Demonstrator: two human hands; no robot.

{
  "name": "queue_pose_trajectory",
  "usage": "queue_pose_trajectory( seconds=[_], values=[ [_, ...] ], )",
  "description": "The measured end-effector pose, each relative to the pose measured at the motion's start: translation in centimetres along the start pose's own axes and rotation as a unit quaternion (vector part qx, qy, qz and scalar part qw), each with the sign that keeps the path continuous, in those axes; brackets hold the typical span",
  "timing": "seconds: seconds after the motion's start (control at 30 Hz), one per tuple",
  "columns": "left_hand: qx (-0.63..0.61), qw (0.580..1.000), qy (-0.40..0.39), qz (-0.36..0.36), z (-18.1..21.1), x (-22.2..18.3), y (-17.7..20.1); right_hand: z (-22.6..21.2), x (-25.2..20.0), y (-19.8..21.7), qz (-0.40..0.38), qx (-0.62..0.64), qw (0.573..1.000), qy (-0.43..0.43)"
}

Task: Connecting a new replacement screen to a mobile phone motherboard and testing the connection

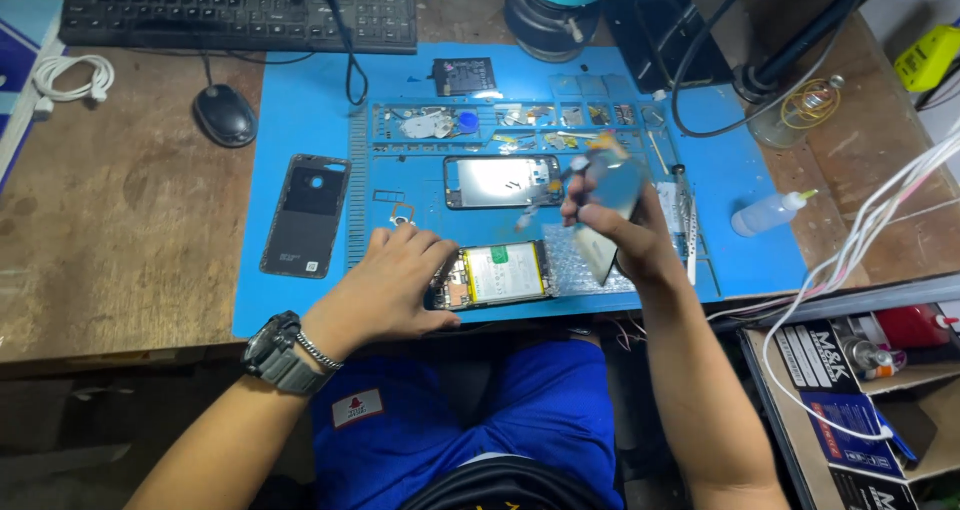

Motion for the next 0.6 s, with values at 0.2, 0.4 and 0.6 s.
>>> queue_pose_trajectory(
  seconds=[0.2, 0.4, 0.6],
  values=[
    [-0.043, 0.998, -0.008, 0.049, -1.0, 0.1, -0.5, 0.2, 1.9, -3.0, -0.158, -0.219, 0.958, -0.095],
    [-0.055, 0.997, -0.006, 0.061, -2.0, 0.3, -1.4, 1.1, 1.1, -2.9, -0.175, -0.129, 0.965, -0.149],
    [-0.339, 0.94, 0.001, 0.051, -0.6, -1.2, 1.9, -2.3, 1.4, -4.6, -0.277, -0.243, 0.918, -0.149]
  ],
)
Point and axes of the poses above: each hand's wrist, its own x-axis towards the middle knuckle, its own y-axis out of the back of the hand, z = x × y, the point moved 7 cm from there along x, towards the middle knuckle, and after that the axes turned 8 degrees about y, right-handed, at the moved point
